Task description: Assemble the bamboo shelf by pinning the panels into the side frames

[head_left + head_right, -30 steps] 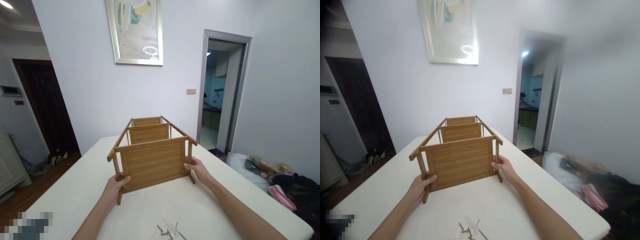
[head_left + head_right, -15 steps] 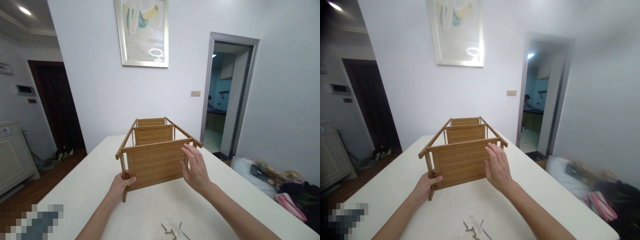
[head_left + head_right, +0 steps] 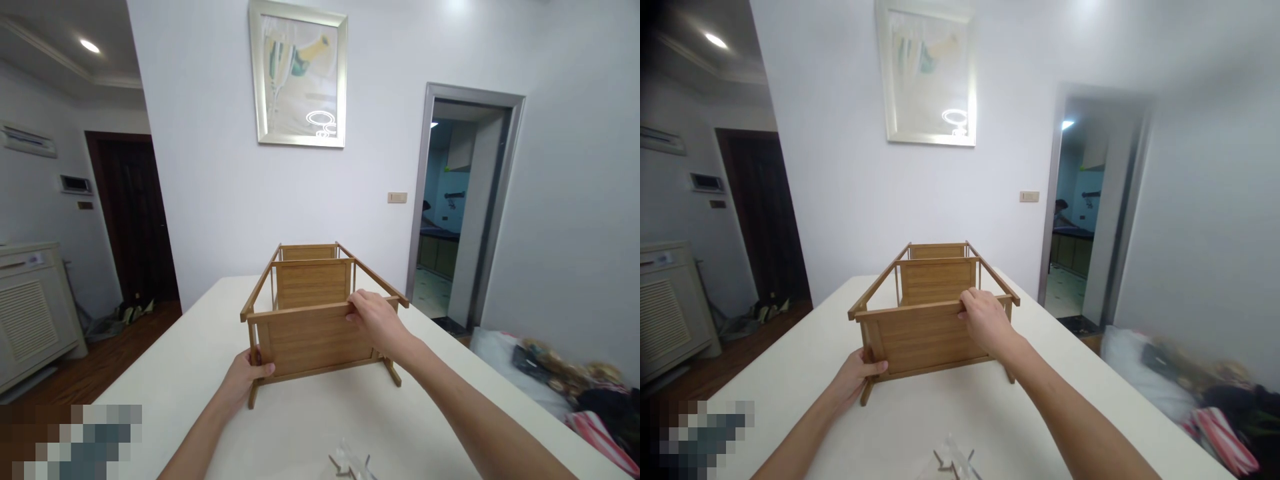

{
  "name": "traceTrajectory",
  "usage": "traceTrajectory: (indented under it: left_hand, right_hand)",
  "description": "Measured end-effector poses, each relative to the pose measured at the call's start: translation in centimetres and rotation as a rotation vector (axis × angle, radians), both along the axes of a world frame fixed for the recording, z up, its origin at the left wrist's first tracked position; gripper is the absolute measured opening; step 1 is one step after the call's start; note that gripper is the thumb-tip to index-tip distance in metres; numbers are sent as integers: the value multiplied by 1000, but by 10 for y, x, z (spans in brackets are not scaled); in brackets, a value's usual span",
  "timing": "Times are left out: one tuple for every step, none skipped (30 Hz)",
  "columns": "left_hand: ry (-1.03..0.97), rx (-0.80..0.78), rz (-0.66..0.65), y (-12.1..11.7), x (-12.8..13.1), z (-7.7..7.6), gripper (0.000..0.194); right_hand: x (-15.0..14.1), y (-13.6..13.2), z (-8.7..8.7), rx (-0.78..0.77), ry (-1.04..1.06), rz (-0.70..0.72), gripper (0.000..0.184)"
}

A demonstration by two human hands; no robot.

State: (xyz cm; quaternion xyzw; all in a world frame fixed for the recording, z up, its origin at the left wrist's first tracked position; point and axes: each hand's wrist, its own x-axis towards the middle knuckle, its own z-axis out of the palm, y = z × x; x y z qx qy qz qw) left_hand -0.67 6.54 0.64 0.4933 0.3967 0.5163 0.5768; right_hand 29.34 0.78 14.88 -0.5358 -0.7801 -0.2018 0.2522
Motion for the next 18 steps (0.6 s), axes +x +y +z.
traceTrajectory:
  left_hand:
    - [7, 20, -35, -1, -2, 2, 54]
    - [26, 47, -50, -1, -4, 5, 52]
    - [54, 75, -42, -1, -7, 8, 50]
    - [85, 102, -22, -2, -10, 10, 49]
    - [114, 126, 3, -1, -13, 13, 49]
    - [142, 141, 35, -1, -17, 15, 49]
    - [170, 143, 67, 0, -21, 16, 48]
    - [204, 135, 99, 0, -26, 17, 47]
    - [244, 118, 124, 1, -31, 17, 45]
    - [289, 93, 139, 1, -37, 18, 44]
    - [339, 62, 132, 0, -42, 19, 44]
    - [391, 26, 96, -1, -47, 20, 45]
    - [440, -13, 31, -3, -52, 22, 46]
    - [478, -55, -56, -6, -55, 24, 48]
    - [500, -101, -158, -9, -57, 26, 50]
    - [502, -153, -254, -13, -56, 27, 54]
    - [482, -204, -328, -16, -54, 28, 57]
    - [428, -228, -344, -20, -51, 28, 57]
  right_hand:
    - [1, -3, -2, 0, 5, 22, 9]
    - [2, -6, -5, 25, 3, 44, 11]
    - [2, -11, -9, 71, -5, 66, 12]
    - [3, -16, -14, 133, -19, 82, 14]
    - [2, -21, -20, 202, -39, 93, 17]
    - [2, -27, -27, 269, -65, 100, 20]
    - [1, -32, -34, 326, -91, 107, 23]
    - [1, -38, -41, 369, -111, 118, 26]
    - [0, -43, -49, 399, -127, 128, 27]
    - [0, -48, -56, 414, -137, 140, 27]
    - [-1, -52, -63, 420, -143, 155, 26]
    - [0, -55, -70, 424, -146, 169, 25]
    - [0, -57, -76, 425, -148, 184, 24]
    - [1, -59, -81, 425, -149, 195, 23]
    - [2, -60, -86, 427, -147, 205, 22]
    - [3, -61, -90, 425, -148, 214, 22]
    - [4, -62, -94, 424, -149, 225, 22]
    - [5, -62, -97, 425, -149, 236, 22]
